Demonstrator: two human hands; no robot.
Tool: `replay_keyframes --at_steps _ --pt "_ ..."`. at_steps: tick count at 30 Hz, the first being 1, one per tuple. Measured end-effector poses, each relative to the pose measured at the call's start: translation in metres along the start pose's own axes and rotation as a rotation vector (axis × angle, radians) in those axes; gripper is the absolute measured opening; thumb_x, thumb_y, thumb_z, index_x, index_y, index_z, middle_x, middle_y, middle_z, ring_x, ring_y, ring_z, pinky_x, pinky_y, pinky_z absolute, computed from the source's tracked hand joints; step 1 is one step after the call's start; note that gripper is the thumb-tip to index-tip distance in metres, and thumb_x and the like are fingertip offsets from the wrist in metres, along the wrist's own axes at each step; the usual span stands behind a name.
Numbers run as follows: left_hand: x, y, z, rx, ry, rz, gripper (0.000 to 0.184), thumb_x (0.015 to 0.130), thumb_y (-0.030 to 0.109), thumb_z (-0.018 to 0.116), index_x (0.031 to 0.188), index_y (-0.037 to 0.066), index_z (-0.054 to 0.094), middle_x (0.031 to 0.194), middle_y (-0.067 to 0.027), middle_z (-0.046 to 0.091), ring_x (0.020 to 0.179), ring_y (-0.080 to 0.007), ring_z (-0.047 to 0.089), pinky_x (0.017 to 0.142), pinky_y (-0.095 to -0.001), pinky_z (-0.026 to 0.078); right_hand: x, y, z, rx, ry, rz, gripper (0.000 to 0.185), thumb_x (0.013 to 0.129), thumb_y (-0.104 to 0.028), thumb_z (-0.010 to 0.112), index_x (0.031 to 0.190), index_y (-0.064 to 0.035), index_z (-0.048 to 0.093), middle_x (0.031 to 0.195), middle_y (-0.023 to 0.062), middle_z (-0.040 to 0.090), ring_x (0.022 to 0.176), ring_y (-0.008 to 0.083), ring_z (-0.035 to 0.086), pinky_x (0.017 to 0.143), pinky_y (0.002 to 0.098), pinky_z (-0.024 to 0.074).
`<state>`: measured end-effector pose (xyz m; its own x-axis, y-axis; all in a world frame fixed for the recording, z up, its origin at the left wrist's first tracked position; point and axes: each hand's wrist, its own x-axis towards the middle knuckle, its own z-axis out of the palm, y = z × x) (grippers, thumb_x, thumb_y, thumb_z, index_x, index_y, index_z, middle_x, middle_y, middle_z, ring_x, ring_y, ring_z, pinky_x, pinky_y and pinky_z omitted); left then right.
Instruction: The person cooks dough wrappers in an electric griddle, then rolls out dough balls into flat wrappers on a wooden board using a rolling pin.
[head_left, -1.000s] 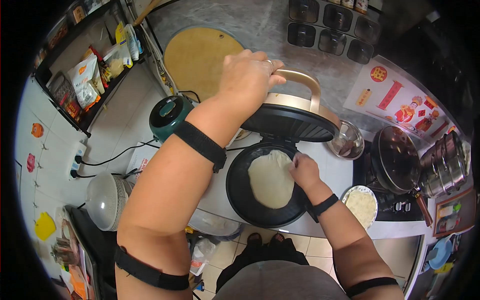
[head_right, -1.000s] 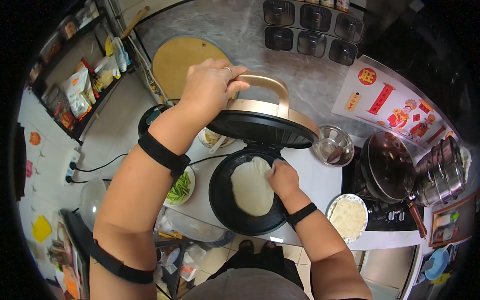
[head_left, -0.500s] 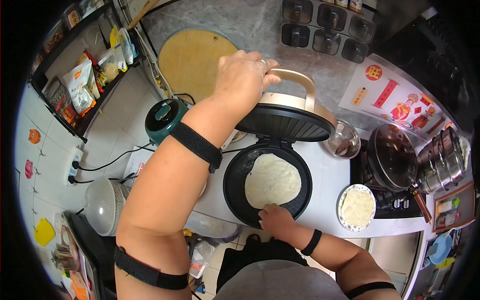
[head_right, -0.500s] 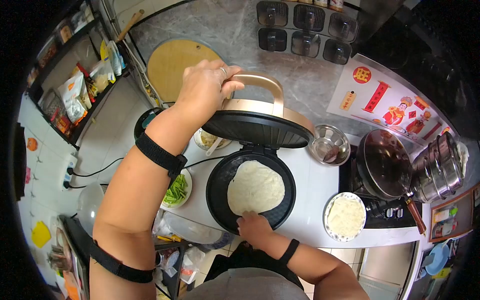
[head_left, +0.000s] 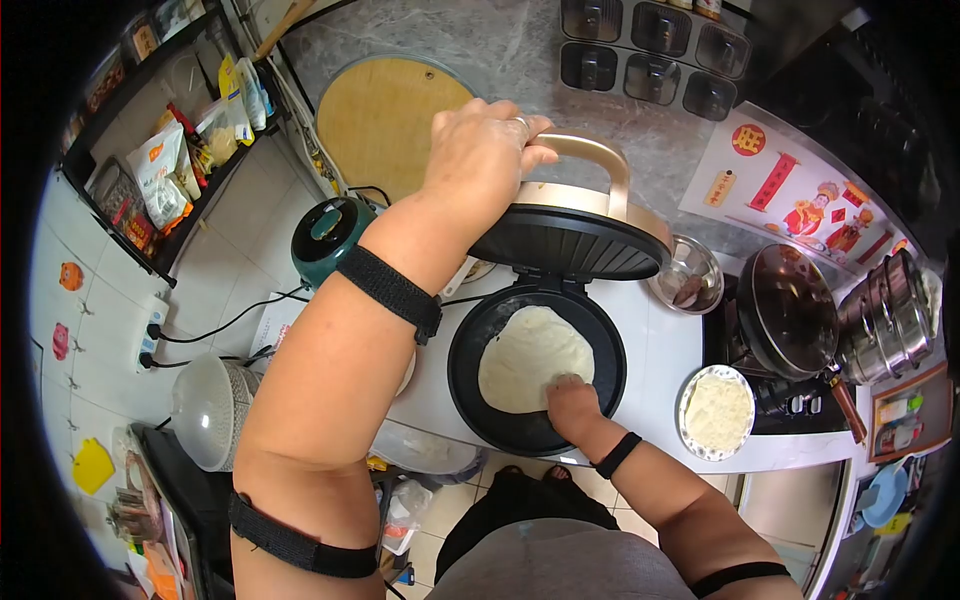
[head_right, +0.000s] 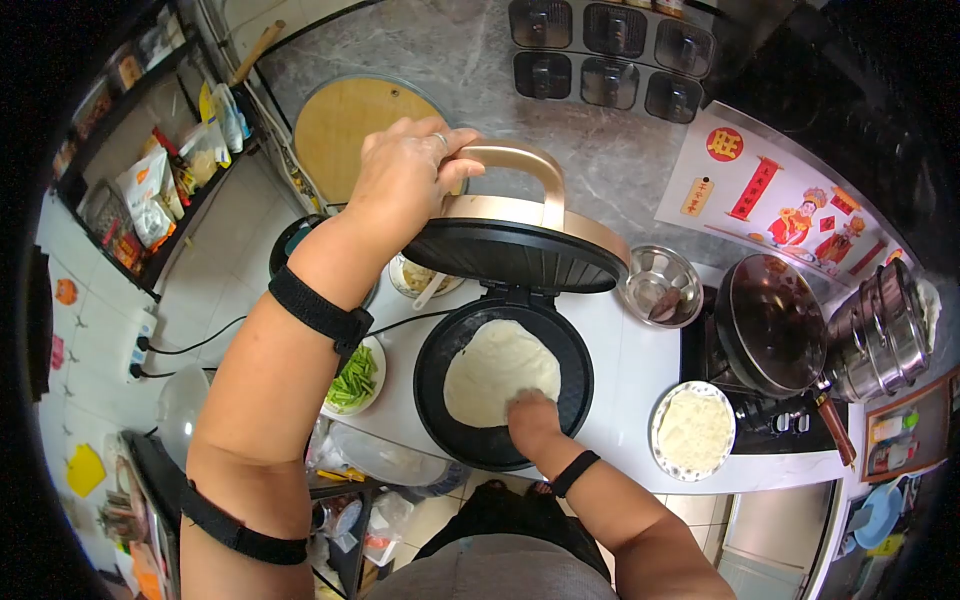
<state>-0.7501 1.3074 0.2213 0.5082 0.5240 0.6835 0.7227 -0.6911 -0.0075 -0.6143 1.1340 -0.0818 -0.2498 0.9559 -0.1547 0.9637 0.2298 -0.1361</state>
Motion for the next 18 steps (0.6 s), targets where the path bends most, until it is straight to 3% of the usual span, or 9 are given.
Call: replay_keyframes --at_steps 2,6,8,10,12,16,18 --pt "-0.001 0.0 0.0 0.001 0.001 0.004 0.033 0.083 0.035 0.065 0.106 0.012 0.072 0.086 -0.0048 0.064 0.09 -0.0255 0.056 0.079 -0.0399 0.039 -0.001 -0.002 -0.003 -0.014 0.026 0.045 0.018 0.078 -0.015 0.059 0.093 -0.0094 0.066 0.097 0.0115 0.061 0.098 0.0288 0.058 0.076 0.039 0.0515" --pt "-0.007 0.001 -0.004 0.012 0.016 0.041 0.032 0.081 0.034 0.066 0.104 0.012 0.072 0.083 -0.0047 0.062 0.086 -0.0258 0.056 0.076 -0.0399 0.04 -0.031 0.015 -0.03 0.037 0.182 0.1 0.014 0.078 -0.011 0.059 0.089 -0.0085 0.066 0.095 0.0121 0.061 0.097 0.0286 0.058 0.075 0.0405 0.0502" --pt "-0.015 0.004 -0.009 0.005 0.031 0.067 0.031 0.08 0.034 0.066 0.102 0.012 0.072 0.081 -0.0046 0.062 0.085 -0.0259 0.056 0.075 -0.0399 0.04 -0.062 0.025 -0.053 0.289 0.398 0.106 0.018 0.072 -0.009 0.064 0.09 -0.0051 0.064 0.091 0.0147 0.06 0.089 0.0319 0.059 0.075 0.0427 0.05" --pt "-0.029 0.012 -0.021 -0.016 -0.025 0.067 0.03 0.081 0.033 0.066 0.101 0.012 0.073 0.085 -0.0036 0.064 0.089 -0.0243 0.056 0.079 -0.0399 0.038 -0.096 0.039 -0.055 0.338 0.567 0.102 0.023 0.068 -0.007 0.067 0.09 -0.0029 0.062 0.086 0.0162 0.059 0.084 0.0353 0.058 0.073 0.0439 0.0493" --pt "-0.051 0.021 -0.035 -0.028 -0.037 0.095 0.027 0.08 0.031 0.067 0.097 0.011 0.072 0.083 -0.0042 0.063 0.088 -0.0241 0.056 0.078 -0.0401 0.039 -0.137 0.056 -0.043 0.325 0.571 0.177 0.023 0.069 -0.007 0.066 0.091 -0.0031 0.061 0.084 0.0168 0.058 0.08 0.0359 0.058 0.071 0.0434 0.0492" --pt "-0.11 0.048 -0.066 -0.129 -0.508 0.07 0.015 0.075 0.023 0.07 0.085 0.012 0.069 0.082 -0.0034 0.062 0.088 -0.0222 0.056 0.079 -0.0402 0.04 -0.22 0.06 -0.006 0.393 0.376 0.501 0.02 0.074 -0.01 0.065 0.092 -0.0023 0.062 0.085 0.0166 0.059 0.079 0.0341 0.061 0.071 0.0418 0.0513" --pt "-0.165 0.053 -0.059 -0.638 -0.547 -0.099 0.014 0.074 0.02 0.066 0.086 0.013 0.067 0.082 -0.0016 0.062 0.089 -0.0205 0.056 0.08 -0.0397 0.04 -0.254 0.045 0.014 0.423 0.311 0.635 0.018 0.076 -0.012 0.064 0.091 -0.0034 0.064 0.087 0.0161 0.06 0.08 0.0331 0.062 0.07 0.0415 0.0521"
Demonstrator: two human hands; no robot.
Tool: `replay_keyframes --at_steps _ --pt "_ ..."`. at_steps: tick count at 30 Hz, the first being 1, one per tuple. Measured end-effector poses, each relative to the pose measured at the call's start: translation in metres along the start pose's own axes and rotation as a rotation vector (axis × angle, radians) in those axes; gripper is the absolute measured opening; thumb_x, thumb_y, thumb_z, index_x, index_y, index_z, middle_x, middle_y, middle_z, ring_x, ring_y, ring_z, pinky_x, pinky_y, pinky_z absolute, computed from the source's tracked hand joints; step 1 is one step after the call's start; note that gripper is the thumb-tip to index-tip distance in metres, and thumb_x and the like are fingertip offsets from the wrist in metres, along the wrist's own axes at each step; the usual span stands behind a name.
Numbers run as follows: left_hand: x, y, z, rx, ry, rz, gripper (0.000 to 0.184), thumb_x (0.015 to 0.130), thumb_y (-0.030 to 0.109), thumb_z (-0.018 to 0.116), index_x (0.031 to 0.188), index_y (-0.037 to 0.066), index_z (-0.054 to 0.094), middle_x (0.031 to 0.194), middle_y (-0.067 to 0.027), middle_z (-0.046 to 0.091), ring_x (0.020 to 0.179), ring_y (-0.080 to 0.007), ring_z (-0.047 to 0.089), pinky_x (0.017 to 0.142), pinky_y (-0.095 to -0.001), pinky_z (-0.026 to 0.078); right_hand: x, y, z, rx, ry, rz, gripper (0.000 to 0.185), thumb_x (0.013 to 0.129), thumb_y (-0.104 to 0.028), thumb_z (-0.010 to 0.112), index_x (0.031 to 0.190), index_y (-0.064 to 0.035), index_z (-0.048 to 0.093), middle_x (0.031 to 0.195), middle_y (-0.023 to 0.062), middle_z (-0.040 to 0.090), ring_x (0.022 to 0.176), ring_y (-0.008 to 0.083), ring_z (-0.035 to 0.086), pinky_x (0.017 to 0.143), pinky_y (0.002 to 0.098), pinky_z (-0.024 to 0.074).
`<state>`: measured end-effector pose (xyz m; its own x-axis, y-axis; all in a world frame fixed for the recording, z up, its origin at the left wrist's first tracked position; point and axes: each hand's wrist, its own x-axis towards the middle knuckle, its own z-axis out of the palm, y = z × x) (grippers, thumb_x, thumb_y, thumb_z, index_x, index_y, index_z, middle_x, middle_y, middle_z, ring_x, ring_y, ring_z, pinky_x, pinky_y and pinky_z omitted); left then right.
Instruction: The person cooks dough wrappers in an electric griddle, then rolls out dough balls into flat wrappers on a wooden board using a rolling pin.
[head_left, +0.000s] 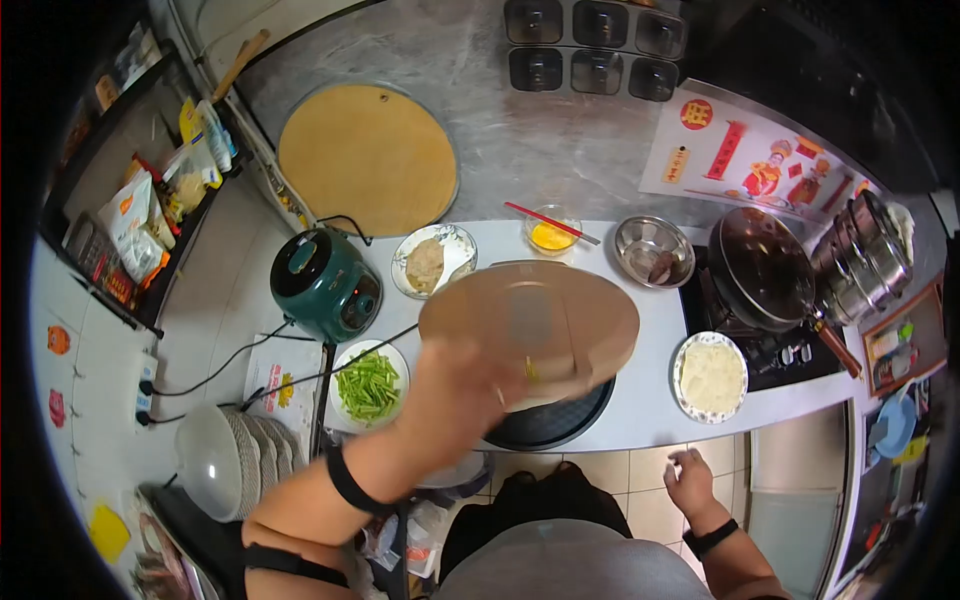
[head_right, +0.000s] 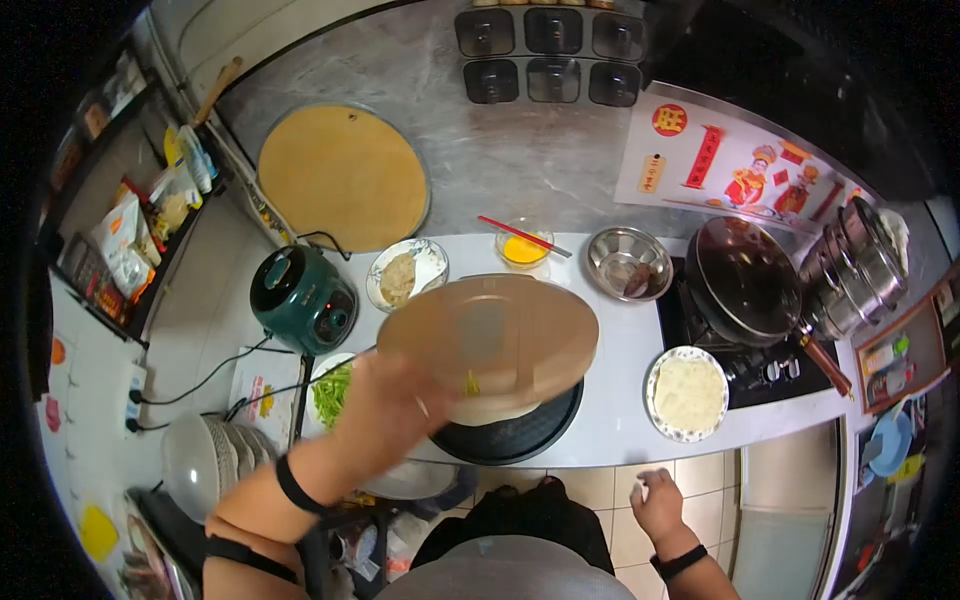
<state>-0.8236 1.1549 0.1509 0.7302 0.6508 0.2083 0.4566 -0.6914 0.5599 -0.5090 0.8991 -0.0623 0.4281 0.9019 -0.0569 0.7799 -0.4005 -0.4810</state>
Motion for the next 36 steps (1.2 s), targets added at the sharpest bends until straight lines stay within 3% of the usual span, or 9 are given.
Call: replay_keyframes --at_steps 2,5,18,20,22,26,29,32,36 --pt "-0.038 -0.021 0.044 0.424 -0.014 0.343 0.016 0.075 0.02 0.061 0.089 0.013 0.065 0.084 0.0002 0.061 0.089 -0.0186 0.056 0.081 -0.0388 0.039 -0.039 0.015 0.015 -0.031 -0.014 0.087 0.018 0.076 -0.013 0.065 0.091 -0.0039 0.064 0.088 0.0157 0.061 0.08 0.033 0.062 0.07 0.0415 0.0524" --pt "-0.07 -0.039 0.087 0.316 -0.161 0.328 0.024 0.071 0.021 0.069 0.093 0.017 0.062 0.082 0.0031 0.059 0.089 -0.0175 0.055 0.074 -0.0384 0.04 -0.09 0.023 0.037 -0.075 -0.04 0.21 0.018 0.075 -0.014 0.066 0.089 -0.0045 0.065 0.089 0.0151 0.062 0.08 0.0326 0.063 0.071 0.0414 0.0528" --pt "-0.115 -0.065 0.162 0.398 -0.165 0.208 0.024 0.072 0.019 0.068 0.095 0.014 0.065 0.088 0.0006 0.062 0.097 -0.0203 0.053 0.083 -0.0393 0.038 -0.273 0.106 0.063 -0.166 0.012 0.567 0.012 0.073 -0.015 0.065 0.078 -0.0047 0.068 0.075 0.015 0.066 0.076 0.0311 0.064 0.072 0.0411 0.0532" --pt "-0.117 -0.047 0.159 0.408 -0.176 0.188 0.028 0.071 0.02 0.071 0.098 0.014 0.065 0.09 0.0002 0.063 0.099 -0.0209 0.054 0.085 -0.0396 0.038 -0.316 0.123 0.063 -0.122 0.009 0.687 0.014 0.075 -0.016 0.063 0.079 -0.004 0.068 0.079 0.0173 0.067 0.08 0.0329 0.064 0.075 0.0412 0.0532" --pt "-0.115 -0.011 0.158 0.449 -0.137 0.018 0.04 0.067 0.022 0.077 0.103 0.011 0.064 0.102 -0.0055 0.063 0.105 -0.0249 0.053 0.089 -0.0421 0.037 -0.369 0.15 0.076 -0.079 0.073 0.73 0.015 0.075 -0.017 0.063 0.08 -0.0046 0.068 0.081 0.0174 0.067 0.079 0.0326 0.064 0.074 0.0413 0.0529" --pt "-0.14 0.068 0.201 0.35 -0.04 0.313 0.047 0.067 0.019 0.077 0.11 0.009 0.063 0.112 -0.0114 0.056 0.108 -0.0291 0.051 0.093 -0.0454 0.036 -0.492 0.162 0.092 0.022 0.114 0.93 0.023 0.076 -0.024 0.062 0.085 -0.0051 0.07 0.086 0.0186 0.067 0.084 0.0348 0.064 0.079 0.0434 0.0521" --pt "-0.172 0.125 0.279 0.198 -0.225 0.528 0.039 0.071 0.016 0.074 0.108 0.008 0.063 0.113 -0.0124 0.056 0.109 -0.0307 0.051 0.094 -0.0457 0.035 -0.589 0.157 0.109 0.053 0.103 1.149 0.029 0.076 -0.03 0.062 0.088 -0.0048 0.071 0.091 0.019 0.067 0.089 0.0362 0.063 0.083 0.0448 0.0512" --pt "-0.201 0.176 0.356 0.16 -0.394 0.599 0.032 0.074 0.014 0.07 0.105 0.009 0.063 0.113 -0.0122 0.056 0.11 -0.0307 0.05 0.096 -0.046 0.035 -0.691 0.146 0.143 0.163 0.252 1.356 0.03 0.074 -0.03 0.064 0.089 -0.005 0.071 0.093 0.0201 0.068 0.092 0.0361 0.063 0.084 0.044 0.0508" --pt "-0.224 0.195 0.45 0.291 -0.677 0.498 0.016 0.08 0.021 0.064 0.094 0.013 0.07 0.105 -0.0144 0.06 0.105 -0.0327 0.055 0.093 -0.0469 0.04 -0.779 0.112 0.169 0.306 0.282 1.635 0.03 0.074 -0.03 0.064 0.09 -0.0059 0.071 0.093 0.0195 0.068 0.092 0.0362 0.063 0.083 0.0438 0.0505"
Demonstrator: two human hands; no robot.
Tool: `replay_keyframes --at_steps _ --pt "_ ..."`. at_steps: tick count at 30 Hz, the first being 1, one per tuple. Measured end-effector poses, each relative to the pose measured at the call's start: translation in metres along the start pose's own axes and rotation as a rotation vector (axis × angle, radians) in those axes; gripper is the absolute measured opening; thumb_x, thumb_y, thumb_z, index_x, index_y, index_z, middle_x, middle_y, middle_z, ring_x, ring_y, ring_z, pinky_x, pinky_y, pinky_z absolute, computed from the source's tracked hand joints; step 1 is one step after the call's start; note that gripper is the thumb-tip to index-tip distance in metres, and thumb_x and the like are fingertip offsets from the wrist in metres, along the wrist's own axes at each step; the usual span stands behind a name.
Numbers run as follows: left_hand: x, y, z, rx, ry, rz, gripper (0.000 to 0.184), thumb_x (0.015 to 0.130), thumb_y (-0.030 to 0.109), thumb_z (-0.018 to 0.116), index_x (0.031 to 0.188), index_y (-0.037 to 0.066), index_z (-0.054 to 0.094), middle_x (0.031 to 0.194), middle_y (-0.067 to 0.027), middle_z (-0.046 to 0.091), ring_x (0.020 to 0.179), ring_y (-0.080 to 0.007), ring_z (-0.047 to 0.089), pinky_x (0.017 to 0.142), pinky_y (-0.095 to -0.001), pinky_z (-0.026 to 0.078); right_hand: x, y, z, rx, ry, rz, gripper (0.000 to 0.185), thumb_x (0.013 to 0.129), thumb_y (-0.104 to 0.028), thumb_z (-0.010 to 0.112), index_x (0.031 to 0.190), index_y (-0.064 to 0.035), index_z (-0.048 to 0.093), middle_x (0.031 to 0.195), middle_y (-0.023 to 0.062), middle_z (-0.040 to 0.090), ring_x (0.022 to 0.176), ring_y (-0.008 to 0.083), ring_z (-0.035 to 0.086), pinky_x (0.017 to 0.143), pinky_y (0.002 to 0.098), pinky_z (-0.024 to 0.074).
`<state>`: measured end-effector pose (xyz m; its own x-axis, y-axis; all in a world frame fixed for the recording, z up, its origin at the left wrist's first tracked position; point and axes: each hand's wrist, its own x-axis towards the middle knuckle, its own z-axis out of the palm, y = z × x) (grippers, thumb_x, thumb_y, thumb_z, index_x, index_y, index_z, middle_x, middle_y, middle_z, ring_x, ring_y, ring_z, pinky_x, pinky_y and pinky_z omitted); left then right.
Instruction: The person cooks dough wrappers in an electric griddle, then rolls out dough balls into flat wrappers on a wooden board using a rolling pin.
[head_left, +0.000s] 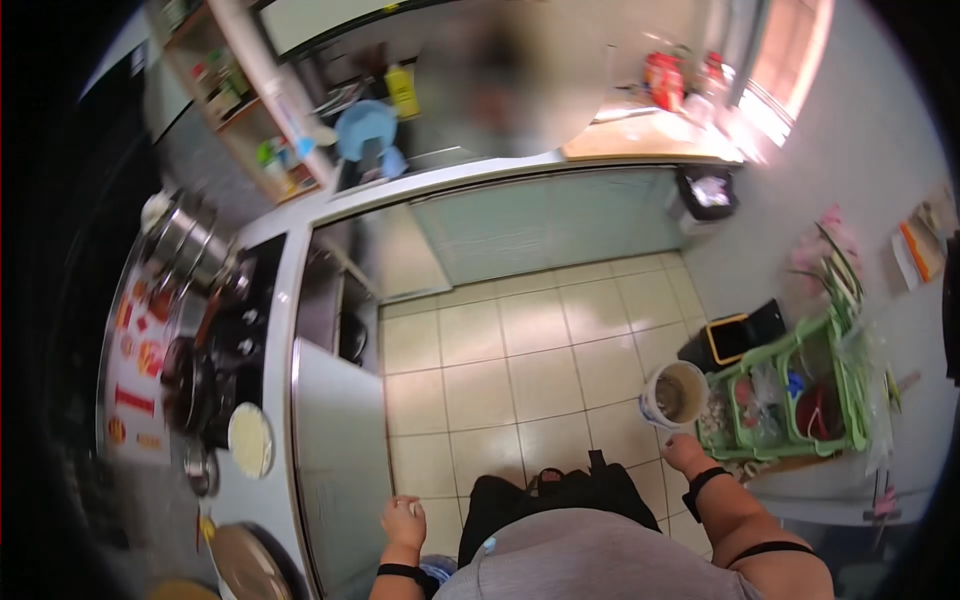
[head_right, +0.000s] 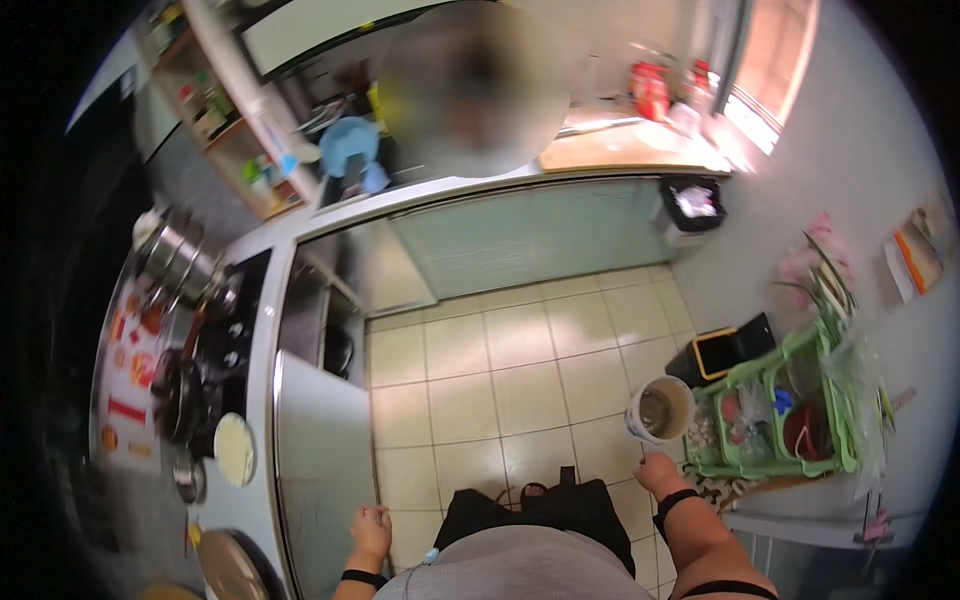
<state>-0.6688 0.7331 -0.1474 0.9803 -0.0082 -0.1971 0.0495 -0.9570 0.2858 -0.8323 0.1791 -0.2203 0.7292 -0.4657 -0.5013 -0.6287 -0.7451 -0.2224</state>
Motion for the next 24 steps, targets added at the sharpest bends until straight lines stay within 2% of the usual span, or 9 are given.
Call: replay_keyframes --at_steps 3,5,8,11,14,18,19,23,24 --pt "0.024 -0.02 0.049 0.065 -0.252 -0.038 0.021 0.085 0.03 0.059 0.087 0.016 0.074 0.1 -0.0168 0.064 0.101 -0.0355 0.059 0.091 -0.0479 0.045 -0.014 0.036 0.005 0.059 -0.064 0.182 0.029 0.075 -0.029 0.063 0.091 -0.0061 0.072 0.093 0.0186 0.068 0.092 0.036 0.064 0.085 0.0442 0.0499" --pt "0.043 0.0 0.045 0.17 -0.438 -0.15 0.027 0.086 0.034 0.056 0.091 0.015 0.074 0.106 -0.0179 0.063 0.105 -0.0357 0.058 0.094 -0.0463 0.045 -0.01 0.057 0.016 0.093 -0.104 0.245 0.033 0.077 -0.03 0.062 0.097 -0.0064 0.072 0.097 0.0182 0.069 0.094 0.0358 0.063 0.087 0.0442 0.0491" --pt "0.092 0.027 0.049 0.302 -0.603 -0.193 0.033 0.087 0.038 0.054 0.097 0.014 0.073 0.11 -0.0178 0.063 0.107 -0.0359 0.057 0.096 -0.045 0.045 0.001 0.053 -0.005 0.17 -0.106 0.326 0.034 0.078 -0.031 0.062 0.099 -0.0061 0.071 0.1 0.0175 0.068 0.096 0.0354 0.063 0.089 0.0431 0.0487" --pt "0.173 0.052 0.085 0.387 -0.645 -0.131 0.038 0.087 0.04 0.052 0.104 0.012 0.071 0.113 -0.0178 0.063 0.107 -0.0349 0.058 0.097 -0.0448 0.044 0.041 0.074 -0.011 0.221 -0.071 0.365 0.036 0.078 -0.032 0.062 0.101 -0.0052 0.071 0.103 0.0173 0.068 0.099 0.0352 0.063 0.091 0.0424 0.0482" --pt "0.25 0.14 0.094 0.3 -0.486 -0.016 0.04 0.088 0.042 0.048 0.1 0.011 0.071 0.11 -0.0195 0.063 0.104 -0.0339 0.059 0.092 -0.0462 0.047 0.085 0.094 -0.037 0.298 -0.029 0.412 0.036 0.079 -0.033 0.061 0.101 -0.0063 0.071 0.101 0.0184 0.068 0.098 0.0361 0.063 0.091 0.0433 0.0484" --pt "0.351 0.287 0.097 0.094 -0.28 0.246 0.031 0.086 0.04 0.055 0.094 0.014 0.07 0.098 -0.0172 0.064 0.095 -0.035 0.061 0.084 -0.0468 0.05 0.148 0.116 -0.097 0.185 -0.034 0.379 0.033 0.08 -0.033 0.058 0.095 -0.0064 0.072 0.094 0.0209 0.068 0.094 0.038 0.063 0.089 0.0452 0.0488" --pt "0.384 0.304 0.119 -0.035 -0.16 0.442 0.025 0.084 0.036 0.06 0.089 0.013 0.068 0.096 -0.0161 0.064 0.09 -0.0357 0.061 0.081 -0.047 0.05 0.166 0.115 -0.115 0.177 -0.023 0.355 0.033 0.081 -0.034 0.058 0.092 -0.0063 0.072 0.091 0.0215 0.068 0.092 0.0385 0.064 0.087 0.0457 0.0492" --pt "0.443 0.468 0.071 -0.122 -0.123 0.641 0.015 0.085 0.025 0.062 0.084 0.011 0.066 0.095 -0.013 0.064 0.094 -0.0332 0.06 0.082 -0.0442 0.049 0.218 0.105 -0.182 0.405 0.297 0.445 0.027 0.08 -0.027 0.06 0.089 -0.003 0.07 0.089 0.0219 0.067 0.088 0.038 0.064 0.078 0.0458 0.0504" --pt "0.45 0.496 0.065 -0.104 -0.145 0.642 0.015 0.085 0.025 0.062 0.084 0.011 0.066 0.095 -0.013 0.064 0.094 -0.0332 0.06 0.082 -0.0442 0.049 0.225 0.105 -0.188 0.414 0.277 0.462 0.027 0.08 -0.027 0.06 0.089 -0.003 0.07 0.089 0.0219 0.067 0.088 0.038 0.064 0.078 0.0458 0.0504"
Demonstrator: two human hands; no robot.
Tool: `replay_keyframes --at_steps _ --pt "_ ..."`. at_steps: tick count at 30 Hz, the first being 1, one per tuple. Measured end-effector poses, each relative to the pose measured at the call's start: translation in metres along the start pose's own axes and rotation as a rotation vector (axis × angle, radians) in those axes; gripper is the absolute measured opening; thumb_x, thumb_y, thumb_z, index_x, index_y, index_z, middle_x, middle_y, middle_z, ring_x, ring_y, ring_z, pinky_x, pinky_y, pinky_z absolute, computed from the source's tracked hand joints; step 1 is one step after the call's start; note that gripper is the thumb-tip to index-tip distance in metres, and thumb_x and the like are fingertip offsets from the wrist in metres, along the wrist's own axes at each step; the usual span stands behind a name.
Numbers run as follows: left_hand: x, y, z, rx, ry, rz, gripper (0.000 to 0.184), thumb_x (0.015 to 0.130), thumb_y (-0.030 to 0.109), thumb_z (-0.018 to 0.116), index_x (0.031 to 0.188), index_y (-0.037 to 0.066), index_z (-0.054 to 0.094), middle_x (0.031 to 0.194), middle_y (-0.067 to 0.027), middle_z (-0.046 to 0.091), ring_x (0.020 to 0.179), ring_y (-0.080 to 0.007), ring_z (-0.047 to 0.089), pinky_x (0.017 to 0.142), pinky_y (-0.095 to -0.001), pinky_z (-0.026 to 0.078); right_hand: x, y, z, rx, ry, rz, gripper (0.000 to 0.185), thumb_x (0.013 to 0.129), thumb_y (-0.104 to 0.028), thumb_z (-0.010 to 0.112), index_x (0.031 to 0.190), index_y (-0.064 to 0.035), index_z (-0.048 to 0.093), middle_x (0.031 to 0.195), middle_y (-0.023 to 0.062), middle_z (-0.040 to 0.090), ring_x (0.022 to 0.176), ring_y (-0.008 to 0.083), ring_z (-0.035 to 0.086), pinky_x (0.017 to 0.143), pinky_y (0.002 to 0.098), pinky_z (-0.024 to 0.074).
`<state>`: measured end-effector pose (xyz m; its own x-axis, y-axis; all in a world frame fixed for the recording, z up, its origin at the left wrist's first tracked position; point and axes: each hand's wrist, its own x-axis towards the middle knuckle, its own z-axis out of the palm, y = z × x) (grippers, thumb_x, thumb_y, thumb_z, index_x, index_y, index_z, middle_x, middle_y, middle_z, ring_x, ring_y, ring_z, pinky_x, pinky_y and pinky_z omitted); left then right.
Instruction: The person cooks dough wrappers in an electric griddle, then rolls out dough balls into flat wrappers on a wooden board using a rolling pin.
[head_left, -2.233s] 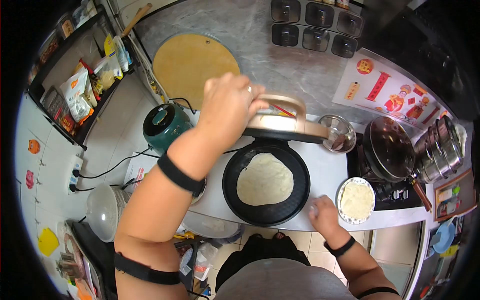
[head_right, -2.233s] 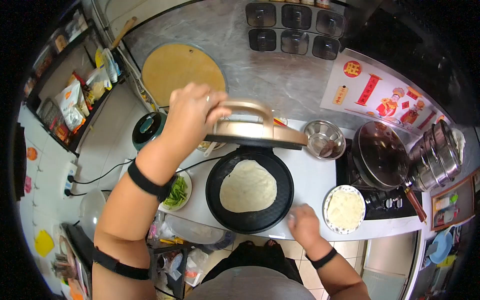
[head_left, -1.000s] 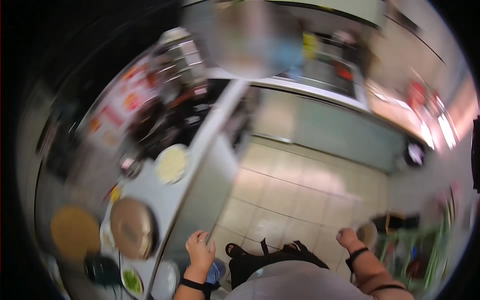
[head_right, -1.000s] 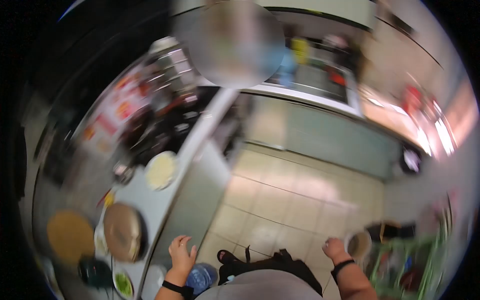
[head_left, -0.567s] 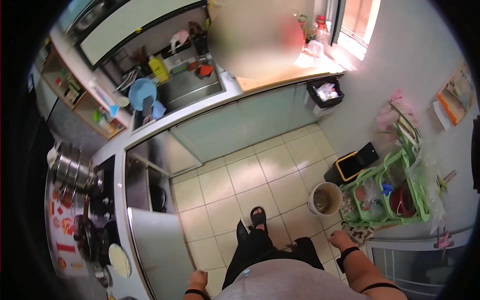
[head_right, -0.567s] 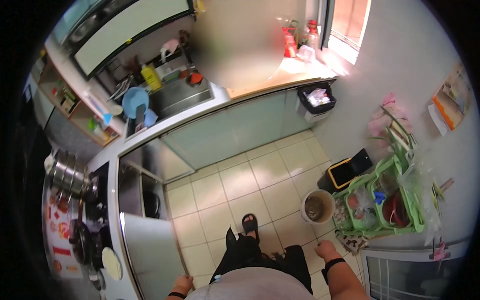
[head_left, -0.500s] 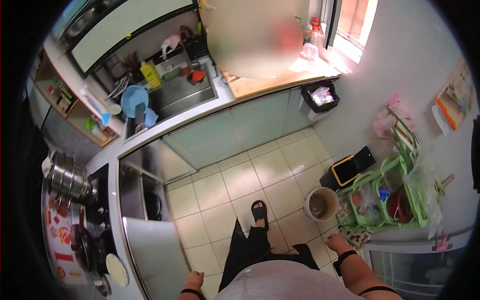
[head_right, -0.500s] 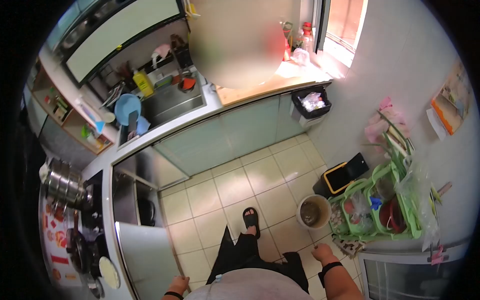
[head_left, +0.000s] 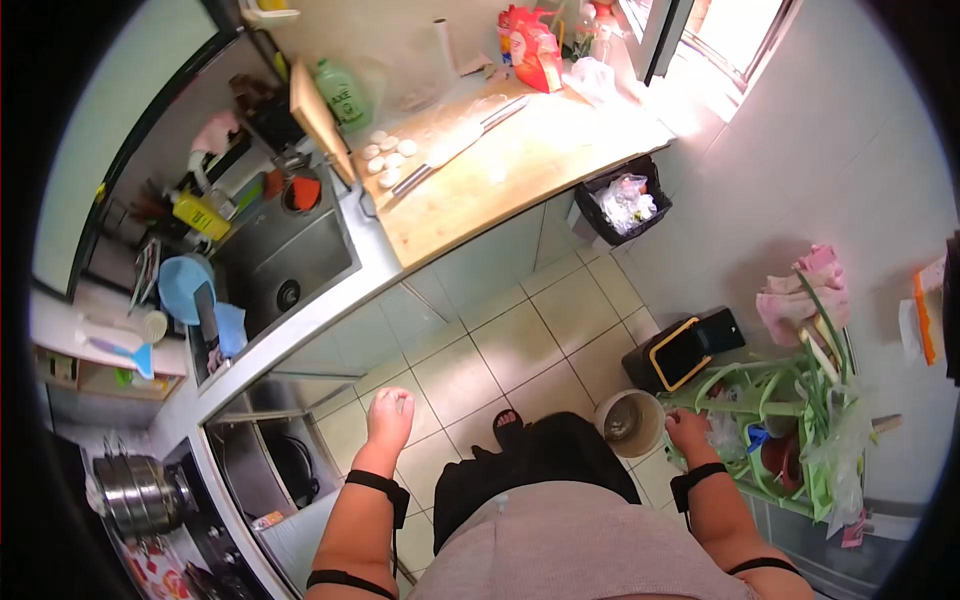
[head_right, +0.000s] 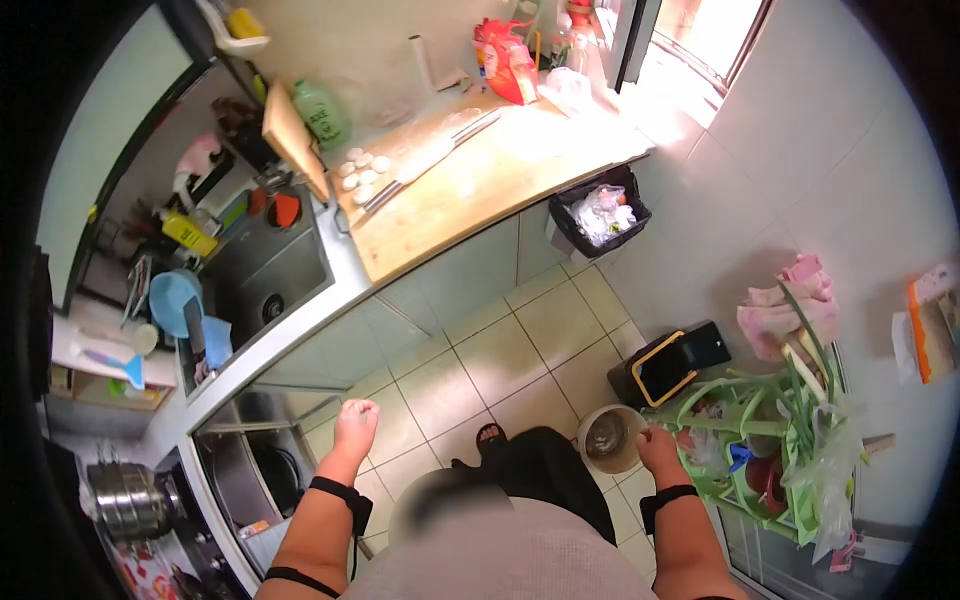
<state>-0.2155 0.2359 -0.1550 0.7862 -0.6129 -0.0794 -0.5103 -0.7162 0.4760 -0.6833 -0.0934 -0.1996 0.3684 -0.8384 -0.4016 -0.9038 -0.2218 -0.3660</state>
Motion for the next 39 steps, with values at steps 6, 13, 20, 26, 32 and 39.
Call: replay_keyframes --at_steps 6,13,20,26,32,39 --pt "0.086 0.074 -0.006 -0.106 0.03 0.09 0.011 0.083 0.018 0.065 0.086 0.007 0.065 0.099 -0.0124 0.064 0.096 -0.0318 0.061 0.086 -0.041 0.048 0.089 -0.026 -0.012 -0.109 -0.223 0.021 0.025 0.078 -0.024 0.061 0.089 -0.0033 0.068 0.088 0.0195 0.067 0.085 0.0371 0.064 0.079 0.0465 0.0503" --pt "0.122 0.119 -0.021 -0.17 0.075 -0.087 0.011 0.084 0.016 0.064 0.086 0.005 0.064 0.102 -0.0132 0.062 0.1 -0.0317 0.059 0.089 -0.0396 0.047 0.258 -0.149 -0.071 0.055 -0.045 -0.437 0.015 0.079 -0.015 0.061 0.087 -0.0033 0.065 0.083 0.0173 0.064 0.081 0.0361 0.063 0.073 0.0434 0.0508" --pt "0.228 0.145 -0.045 -0.181 0.144 -0.018 0.014 0.084 0.015 0.064 0.094 0.005 0.063 0.106 -0.012 0.061 0.103 -0.0314 0.057 0.092 -0.0401 0.045 0.326 -0.43 -0.118 0.324 0.016 -0.996 0.011 0.081 -0.009 0.062 0.091 -0.0044 0.062 0.089 0.0153 0.062 0.08 0.0353 0.061 0.071 0.0415 0.0505" --pt "0.332 0.129 -0.042 -0.145 0.112 0.091 0.024 0.079 0.014 0.069 0.1 0.006 0.061 0.108 -0.0135 0.057 0.107 -0.0326 0.053 0.094 -0.0409 0.043 0.381 -0.527 -0.076 0.029 0.111 -1.271 0.029 0.073 -0.005 0.062 0.102 -0.004 0.059 0.103 0.0136 0.057 0.098 0.0322 0.056 0.085 0.0391 0.048" --pt "0.424 0.144 -0.019 -0.049 0.156 0.278 0.044 0.073 0.015 0.073 0.112 0.006 0.055 0.114 -0.0118 0.052 0.108 -0.0328 0.051 0.093 -0.042 0.042 0.423 -0.583 -0.069 -0.157 0.075 -1.133 0.033 0.075 -0.009 0.06 0.107 -0.0037 0.059 0.11 0.014 0.057 0.108 0.0311 0.053 0.095 0.0407 0.0438" --pt "0.47 0.157 0.031 0.069 0.061 0.275 0.048 0.074 0.014 0.071 0.117 0.009 0.052 0.109 -0.0098 0.052 0.103 -0.0315 0.052 0.088 -0.0433 0.043 0.436 -0.591 -0.07 -0.487 0.031 -1.2 0.045 0.077 -0.017 0.056 0.121 -0.0057 0.057 0.128 0.0147 0.052 0.126 0.0294 0.044 0.109 0.0469 0.03"
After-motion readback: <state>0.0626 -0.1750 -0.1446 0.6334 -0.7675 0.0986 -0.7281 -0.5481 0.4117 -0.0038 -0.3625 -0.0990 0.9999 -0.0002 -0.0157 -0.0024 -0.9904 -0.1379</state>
